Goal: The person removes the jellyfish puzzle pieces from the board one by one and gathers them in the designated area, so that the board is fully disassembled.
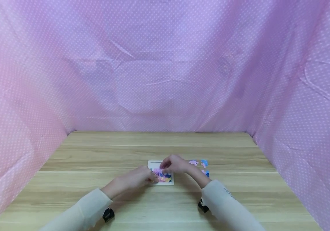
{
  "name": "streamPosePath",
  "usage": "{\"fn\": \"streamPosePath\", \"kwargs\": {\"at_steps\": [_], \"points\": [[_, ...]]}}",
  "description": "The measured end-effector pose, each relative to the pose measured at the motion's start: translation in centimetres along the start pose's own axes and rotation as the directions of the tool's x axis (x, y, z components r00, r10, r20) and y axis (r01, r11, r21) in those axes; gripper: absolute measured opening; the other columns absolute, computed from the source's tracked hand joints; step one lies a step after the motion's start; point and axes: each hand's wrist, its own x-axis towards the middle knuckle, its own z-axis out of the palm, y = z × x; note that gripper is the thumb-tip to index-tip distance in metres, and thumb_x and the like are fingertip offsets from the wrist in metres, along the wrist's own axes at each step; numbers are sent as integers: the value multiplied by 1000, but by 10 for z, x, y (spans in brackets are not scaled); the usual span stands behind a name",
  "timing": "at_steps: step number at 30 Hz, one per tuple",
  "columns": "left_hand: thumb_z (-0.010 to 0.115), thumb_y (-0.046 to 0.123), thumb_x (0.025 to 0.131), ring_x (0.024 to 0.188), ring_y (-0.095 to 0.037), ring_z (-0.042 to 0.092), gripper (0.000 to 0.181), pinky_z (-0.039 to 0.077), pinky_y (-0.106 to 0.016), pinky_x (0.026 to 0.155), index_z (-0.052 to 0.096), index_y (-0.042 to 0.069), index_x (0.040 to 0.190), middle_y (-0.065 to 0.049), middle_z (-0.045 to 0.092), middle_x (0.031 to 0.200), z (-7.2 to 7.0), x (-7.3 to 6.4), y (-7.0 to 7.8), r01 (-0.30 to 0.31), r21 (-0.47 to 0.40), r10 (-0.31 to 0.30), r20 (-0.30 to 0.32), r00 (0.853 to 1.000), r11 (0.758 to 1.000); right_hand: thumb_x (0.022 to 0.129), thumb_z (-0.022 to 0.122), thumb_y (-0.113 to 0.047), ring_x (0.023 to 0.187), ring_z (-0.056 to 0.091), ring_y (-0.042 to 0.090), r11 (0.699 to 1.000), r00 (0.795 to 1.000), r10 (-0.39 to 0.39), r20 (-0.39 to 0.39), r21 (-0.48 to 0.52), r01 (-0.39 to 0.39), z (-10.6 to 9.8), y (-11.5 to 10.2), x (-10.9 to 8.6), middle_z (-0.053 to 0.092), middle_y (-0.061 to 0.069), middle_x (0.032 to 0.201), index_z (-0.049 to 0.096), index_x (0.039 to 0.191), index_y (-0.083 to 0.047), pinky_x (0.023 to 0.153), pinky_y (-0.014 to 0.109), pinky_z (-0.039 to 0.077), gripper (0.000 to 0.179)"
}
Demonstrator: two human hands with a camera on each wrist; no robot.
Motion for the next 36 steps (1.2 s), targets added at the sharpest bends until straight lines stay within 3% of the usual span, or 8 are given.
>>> {"fn": "streamPosePath", "kwargs": {"at_steps": [6, 11, 14, 21, 27, 31, 36], "points": [[69, 0, 93, 80, 0, 57, 22, 46, -14, 68, 78, 9, 111, 3, 74, 105, 1, -3, 3, 32, -16, -32, -5, 999, 999, 87, 76, -1, 78, 60, 8, 1000, 1000, 4, -11, -10, -4, 7, -2, 7, 69, 3, 85, 72, 98, 3, 72, 22, 52, 13], [68, 2, 94, 76, 0, 58, 21, 48, -13, 66, 78, 12, 110, 6, 74, 102, 4, -9, 0, 32, -70, -32, -11, 999, 997, 85, 78, -1, 73, 57, 10, 996, 995, 87, -45, 19, -86, 16, -2, 14, 63, 0, 79, 68, 93, 1, 66, 22, 50, 14], [70, 4, 93, 75, 1, 57, 20, 47, -12, 66, 79, 14, 108, 8, 74, 99, 7, -12, -2, 13, -43, -14, -16, 1000, 999, 84, 79, 0, 70, 55, 10, 995, 994, 97, -45, 34, -96, 20, -2, 17, 60, 0, 77, 66, 95, 1, 63, 21, 48, 17], [70, 4, 93, 74, 2, 54, 22, 44, -11, 66, 79, 15, 109, 10, 73, 99, 5, -7, -4, -7, 15, 8, -18, 1000, 1000, 85, 78, -1, 70, 52, 7, 1000, 998, 7, -68, 0, -7, 15, -2, 13, 59, -2, 78, 69, 94, 0, 63, 21, 46, 13], [69, 4, 94, 75, 1, 53, 22, 45, -12, 65, 79, 15, 111, 10, 73, 101, 3, -4, 1, 15, 2, -15, -3, 1000, 1000, 84, 80, -3, 70, 52, 9, 999, 996, -22, -85, 27, 24, 10, 1, 9, 59, 0, 78, 66, 94, 0, 61, 20, 45, 17], [68, 2, 94, 68, 0, 49, 20, 42, -14, 60, 81, 14, 104, 10, 71, 88, 3, -7, 2, 9, -11, -10, -15, 1000, 1000, 85, 79, -3, 76, 57, 10, 998, 995, -29, -91, 48, 33, 12, 4, 9, 63, 2, 85, 66, 95, 0, 66, 22, 50, 17], [67, -1, 92, 72, 3, 53, 24, 44, -11, 63, 80, 14, 106, 11, 73, 94, 3, -7, 2, -4, 10, 5, -16, 1000, 1000, 88, 76, -4, 78, 60, 10, 997, 995, -41, -92, 66, 47, 12, 5, 8, 67, 2, 85, 65, 98, -1, 70, 24, 52, 16]]}}
